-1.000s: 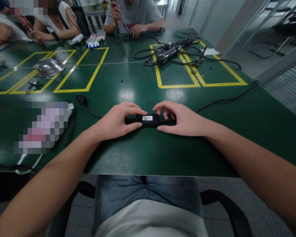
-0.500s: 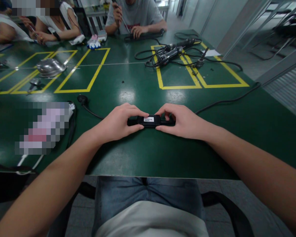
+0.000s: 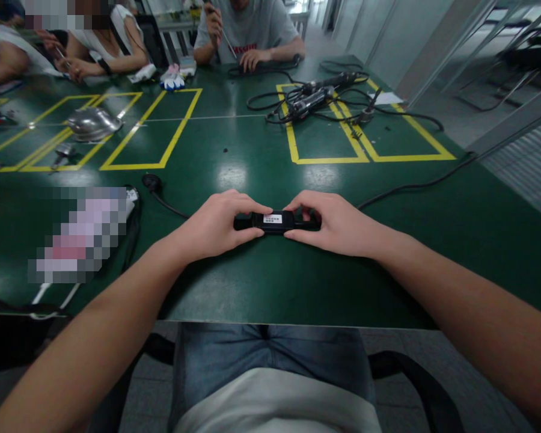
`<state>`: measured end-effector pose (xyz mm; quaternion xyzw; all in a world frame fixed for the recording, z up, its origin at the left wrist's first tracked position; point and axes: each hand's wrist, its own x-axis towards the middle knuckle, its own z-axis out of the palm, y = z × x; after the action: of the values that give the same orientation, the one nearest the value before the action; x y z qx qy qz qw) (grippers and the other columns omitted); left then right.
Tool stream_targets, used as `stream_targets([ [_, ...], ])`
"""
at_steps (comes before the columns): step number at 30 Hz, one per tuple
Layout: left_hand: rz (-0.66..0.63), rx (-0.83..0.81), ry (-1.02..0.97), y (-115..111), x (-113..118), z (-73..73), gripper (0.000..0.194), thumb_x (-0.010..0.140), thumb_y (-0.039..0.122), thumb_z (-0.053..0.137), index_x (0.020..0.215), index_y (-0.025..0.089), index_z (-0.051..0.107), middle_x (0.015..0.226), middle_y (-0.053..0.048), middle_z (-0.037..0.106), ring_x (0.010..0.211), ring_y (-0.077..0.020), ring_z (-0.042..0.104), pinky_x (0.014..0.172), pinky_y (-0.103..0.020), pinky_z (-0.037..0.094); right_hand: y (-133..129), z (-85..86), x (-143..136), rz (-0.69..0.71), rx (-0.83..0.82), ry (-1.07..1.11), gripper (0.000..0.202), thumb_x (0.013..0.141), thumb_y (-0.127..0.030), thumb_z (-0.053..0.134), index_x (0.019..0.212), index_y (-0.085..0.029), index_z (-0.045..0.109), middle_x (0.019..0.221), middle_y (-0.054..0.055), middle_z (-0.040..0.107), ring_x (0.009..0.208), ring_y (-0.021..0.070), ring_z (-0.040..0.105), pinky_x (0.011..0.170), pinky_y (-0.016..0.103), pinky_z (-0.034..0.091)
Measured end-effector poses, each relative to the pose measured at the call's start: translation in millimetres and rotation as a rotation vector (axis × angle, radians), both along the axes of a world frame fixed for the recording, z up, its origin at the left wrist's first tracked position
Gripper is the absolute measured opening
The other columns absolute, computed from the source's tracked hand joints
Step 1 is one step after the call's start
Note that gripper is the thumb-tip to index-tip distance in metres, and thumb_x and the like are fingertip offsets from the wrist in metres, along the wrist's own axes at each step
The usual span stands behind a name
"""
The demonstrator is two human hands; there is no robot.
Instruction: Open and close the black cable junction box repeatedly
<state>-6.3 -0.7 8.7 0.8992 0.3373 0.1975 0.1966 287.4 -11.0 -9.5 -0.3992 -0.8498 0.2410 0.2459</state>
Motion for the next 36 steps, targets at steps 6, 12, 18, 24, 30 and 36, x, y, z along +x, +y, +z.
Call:
stream_targets([
  [6, 0.019, -0.026, 0.028, 1.0, -0.1, 0.4, 0.039, 0.101, 0.029, 0.086, 0.139, 0.028, 0.086, 0.12, -0.006, 0.089, 0.107, -0.0254, 0.08, 0.097, -0.038, 0.058, -0.1, 0.1, -0.2, -0.008, -0.029, 0.014, 0.028, 0.09, -0.04, 0.089, 0.109, -0.022, 0.078, 0.098, 0.004, 0.078, 0.08, 0.0216, 0.066, 0.073, 0.034, 0.047],
  [12, -0.016, 0.021, 0.019, -0.2, -0.5, 0.5, 0.036, 0.103, 0.032, 0.082, 0.138, 0.025, 0.086, 0.122, -0.008, 0.089, 0.112, -0.0271, 0.079, 0.103, -0.04, 0.059, -0.2, 1.8, -1.5, -0.005, -0.029, 0.002, 0.028, 0.089, -0.04, 0.089, 0.108, -0.023, 0.076, 0.097, 0.004, 0.077, 0.08, 0.0223, 0.066, 0.073, 0.035, 0.046],
  [18, -0.016, 0.036, 0.021, -0.8, -0.1, -0.3, 0.035, 0.102, 0.032, 0.081, 0.136, 0.026, 0.087, 0.123, -0.008, 0.089, 0.114, -0.0284, 0.078, 0.105, -0.042, 0.06, -1.2, 3.0, -1.3, -0.008, -0.022, -0.017, 0.028, 0.089, -0.038, 0.088, 0.108, -0.023, 0.074, 0.098, 0.004, 0.077, 0.081, 0.0226, 0.065, 0.073, 0.035, 0.046],
  [24, -0.007, -0.008, 0.014, -1.5, 0.8, -0.3, 0.036, 0.103, 0.032, 0.079, 0.138, 0.026, 0.085, 0.124, -0.008, 0.088, 0.115, -0.0283, 0.079, 0.106, -0.043, 0.06, -1.6, 3.2, -1.1, -0.004, -0.018, -0.023, 0.028, 0.089, -0.039, 0.086, 0.108, -0.023, 0.073, 0.097, 0.004, 0.077, 0.08, 0.0226, 0.065, 0.073, 0.035, 0.046],
  [30, -0.009, -0.023, 0.002, -2.8, 2.9, 0.3, 0.037, 0.104, 0.031, 0.077, 0.139, 0.024, 0.084, 0.124, -0.009, 0.087, 0.112, -0.0274, 0.079, 0.102, -0.042, 0.059, -2.0, 1.9, -1.9, -0.013, -0.011, -0.023, 0.029, 0.089, -0.039, 0.085, 0.111, -0.023, 0.074, 0.099, 0.005, 0.077, 0.08, 0.0226, 0.065, 0.073, 0.035, 0.046],
  [36, 0.011, -0.078, -0.053, -0.4, 2.2, -0.8, 0.036, 0.1, 0.034, 0.079, 0.133, 0.023, 0.086, 0.115, -0.007, 0.087, 0.098, -0.0235, 0.077, 0.095, -0.038, 0.059, -1.6, 0.8, -1.7, -0.001, -0.007, -0.029, 0.036, 0.09, -0.041, 0.086, 0.12, -0.024, 0.075, 0.107, 0.007, 0.079, 0.085, 0.0244, 0.067, 0.077, 0.037, 0.051],
])
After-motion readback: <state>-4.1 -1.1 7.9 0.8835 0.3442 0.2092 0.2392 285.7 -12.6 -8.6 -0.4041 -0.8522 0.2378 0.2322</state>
